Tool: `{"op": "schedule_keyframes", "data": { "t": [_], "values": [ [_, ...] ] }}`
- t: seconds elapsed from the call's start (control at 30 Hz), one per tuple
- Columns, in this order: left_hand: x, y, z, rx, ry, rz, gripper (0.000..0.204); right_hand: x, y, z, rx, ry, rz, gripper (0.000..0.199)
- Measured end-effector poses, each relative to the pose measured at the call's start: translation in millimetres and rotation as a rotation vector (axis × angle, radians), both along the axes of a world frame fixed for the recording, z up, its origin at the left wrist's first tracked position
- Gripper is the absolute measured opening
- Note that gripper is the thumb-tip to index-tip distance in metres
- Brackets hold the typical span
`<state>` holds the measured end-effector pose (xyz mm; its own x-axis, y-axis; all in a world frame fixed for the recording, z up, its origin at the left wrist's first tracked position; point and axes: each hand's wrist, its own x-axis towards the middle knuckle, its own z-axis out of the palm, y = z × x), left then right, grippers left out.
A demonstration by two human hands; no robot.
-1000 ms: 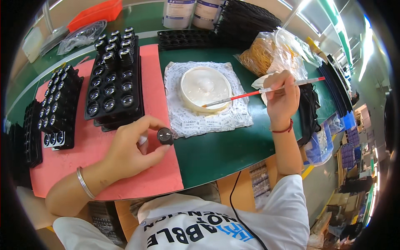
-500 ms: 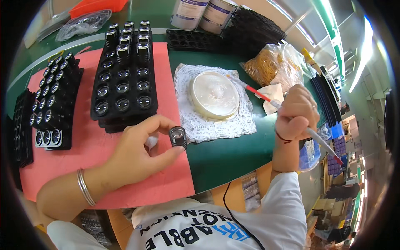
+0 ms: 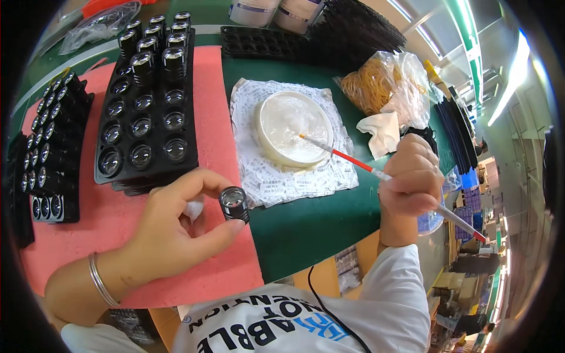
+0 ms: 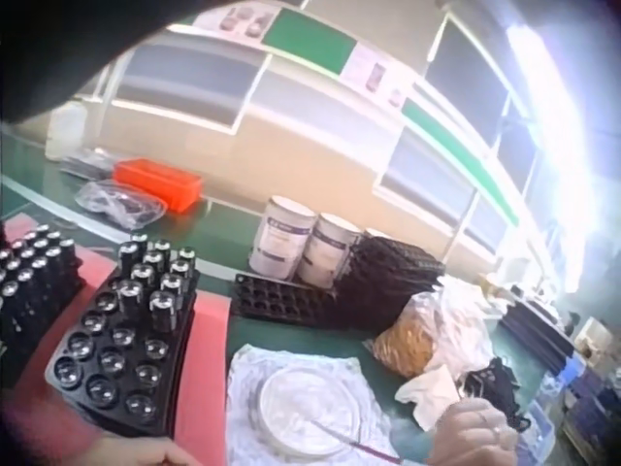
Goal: Apply glue or sealant to the rims of cylindrical electronic components using a fine brush at a factory workbench.
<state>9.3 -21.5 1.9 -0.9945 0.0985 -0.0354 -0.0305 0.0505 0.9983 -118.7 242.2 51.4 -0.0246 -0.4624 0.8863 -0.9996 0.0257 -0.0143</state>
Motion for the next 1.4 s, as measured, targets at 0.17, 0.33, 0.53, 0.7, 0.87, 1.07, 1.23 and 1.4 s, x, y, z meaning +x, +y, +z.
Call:
{"op": "schedule_keyframes", "data": {
  "t": [0.17, 0.33, 0.53, 0.7, 0.87, 1.07, 1.23, 1.4],
  "values": [
    [-1, 0, -1, -0.04, 0.039, 0.009, 0.027, -8, -6, -5, 0.084, -0.053, 0.01, 0.049],
    [-1, 0, 1, -0.026, 0.04, 0.004, 0.025, -18, -5, -8, -0.123, -0.161, 0.147, 0.046],
    [0, 0, 0, -0.02, 0.057, 0.011, 0.023, -19, -5, -11, -0.143, -0.184, 0.142, 0.046],
    [0, 0, 0, -0.025, 0.045, 0.001, 0.023, -17, -6, -11, -0.169, -0.219, 0.139, 0.047],
    [1, 0, 1, -0.047, 0.05, 0.001, 0.024, -14, -5, -10, -0.147, -0.231, 0.122, 0.047],
    [2, 1, 7, -0.04, -0.05, -0.007, 0.025, -3, -4, -8, -0.081, -0.368, 0.073, 0.05],
    [1, 1, 4, -0.083, 0.006, -0.019, 0.026, 1, 0, -8, -0.077, -0.364, 0.096, 0.048],
    [0, 0, 3, -0.1, 0.031, -0.025, 0.026, 5, 1, -7, -0.064, -0.359, 0.107, 0.048]
  ]
}}
